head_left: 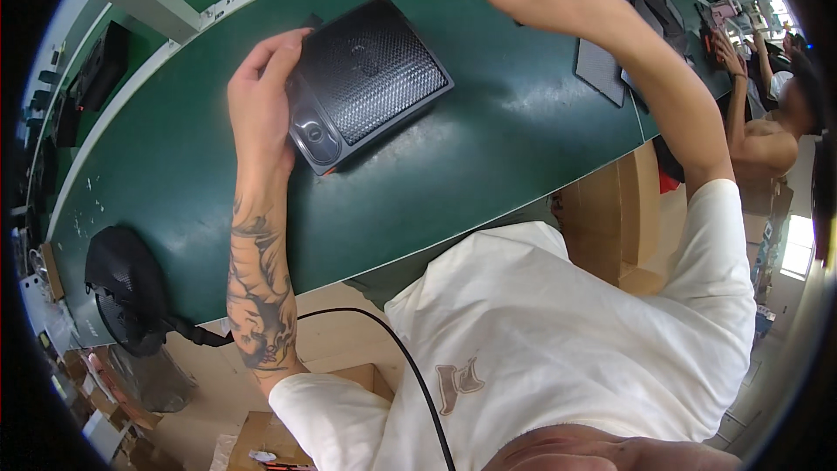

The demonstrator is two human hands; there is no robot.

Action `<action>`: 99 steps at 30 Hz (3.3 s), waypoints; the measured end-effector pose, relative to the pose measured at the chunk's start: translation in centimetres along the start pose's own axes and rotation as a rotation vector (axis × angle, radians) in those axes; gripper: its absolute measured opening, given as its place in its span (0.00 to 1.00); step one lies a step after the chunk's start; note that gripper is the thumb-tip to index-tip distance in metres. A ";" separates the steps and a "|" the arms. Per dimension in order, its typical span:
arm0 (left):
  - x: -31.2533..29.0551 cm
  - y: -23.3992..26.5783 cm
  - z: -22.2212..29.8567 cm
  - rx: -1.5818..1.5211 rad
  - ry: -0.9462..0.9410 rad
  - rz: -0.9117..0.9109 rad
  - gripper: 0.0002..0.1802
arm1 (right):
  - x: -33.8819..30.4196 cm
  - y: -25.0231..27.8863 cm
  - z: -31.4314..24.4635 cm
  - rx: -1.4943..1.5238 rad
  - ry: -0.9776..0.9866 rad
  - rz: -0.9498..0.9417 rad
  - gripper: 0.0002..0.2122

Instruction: The person repeatedly assembles small black speaker units by placing a mesh grille over the speaker driver and tapping it into place with a rubber mallet. They handle multiple units one at a time, flipping them to check fit and alignment, then move completed units aside on the green workbench.

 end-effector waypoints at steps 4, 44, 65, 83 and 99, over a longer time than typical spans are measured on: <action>0.3 0.5 -0.4 0.053 -0.002 -0.016 0.15 | 1.6 -1.7 1.2 0.034 0.100 -0.167 0.10; -0.6 0.7 -0.2 -0.038 -0.014 -0.086 0.17 | -4.0 -2.3 -2.3 0.019 0.334 -0.027 0.12; -5.6 -11.2 5.0 1.800 -0.626 -0.598 0.71 | -19.1 -8.4 8.6 0.002 -0.142 0.388 0.17; -3.8 6.2 6.2 0.623 -0.261 -0.012 0.43 | -22.3 -9.3 6.5 0.826 -0.039 0.396 0.11; 6.5 -14.8 13.2 1.300 -0.423 -0.368 0.53 | -22.1 -9.4 7.1 0.809 0.041 0.437 0.09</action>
Point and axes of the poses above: each hand's wrist, its own x-axis towards the middle knuckle, its own y-axis out of the back of the hand, z = x × y, the point moved 5 cm from there along x, towards the middle knuckle, and after that the axes turned 1 degree about z, right-handed, at the moved point
